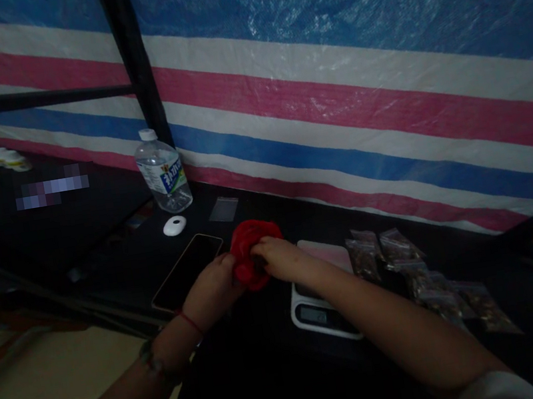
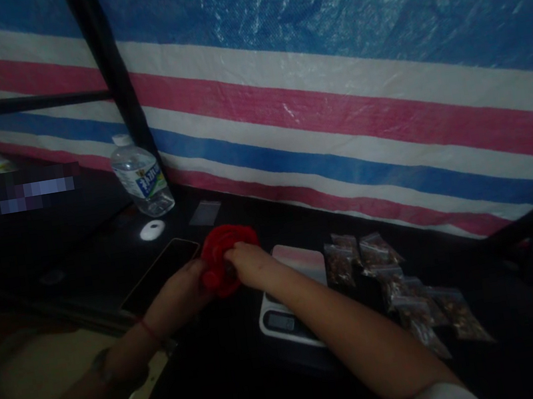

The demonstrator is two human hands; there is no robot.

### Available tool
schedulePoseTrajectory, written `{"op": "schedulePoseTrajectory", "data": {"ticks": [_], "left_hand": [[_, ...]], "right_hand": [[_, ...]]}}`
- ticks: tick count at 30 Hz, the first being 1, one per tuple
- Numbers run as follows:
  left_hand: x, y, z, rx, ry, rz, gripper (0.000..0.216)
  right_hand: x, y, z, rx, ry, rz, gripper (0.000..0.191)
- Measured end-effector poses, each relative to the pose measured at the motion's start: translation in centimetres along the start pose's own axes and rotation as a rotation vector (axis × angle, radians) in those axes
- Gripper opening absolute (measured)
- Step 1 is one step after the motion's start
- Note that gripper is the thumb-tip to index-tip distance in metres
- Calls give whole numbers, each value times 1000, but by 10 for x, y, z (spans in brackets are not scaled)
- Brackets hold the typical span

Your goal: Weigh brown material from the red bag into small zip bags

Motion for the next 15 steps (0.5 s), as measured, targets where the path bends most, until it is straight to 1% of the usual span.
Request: {"op": "schedulePoseTrajectory", "data": {"ticks": [1,2,4,7,9,11,15], "left_hand": [[1,-1,1,15,-18,-7,13],[1,-2,1,21,-36,-8,12],[1,-4,0,0,-61,0,14],[-1,-7,-1,-89,-74,-18,14],[-2,-8,-2,-141,-49,-52,15],[-4,-8,-3,-185,2,-78,15],[-6,-8,-7,-251,99,-112,15]], "right_hand": [[0,1,0,9,7,-6,30],[-1,1,1,23,14,-9,31],[-2,2,1,74,22,-18,29],[-5,0,2,182,14,-26,24],[-5,-2,4,250,17,-16,23],[-5,-3,6,323,32,1,23],[-6,1,6,482,58,55,28]]}}
Point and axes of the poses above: each hand's wrist, its own x-axis towards the middle knuckle, its own z-axis out of the palm, y = z × x, the point moved 3 cm from there along x, towards the middle knuckle, and after that the axes turned 7 degrees about x, right-handed, at the moved point
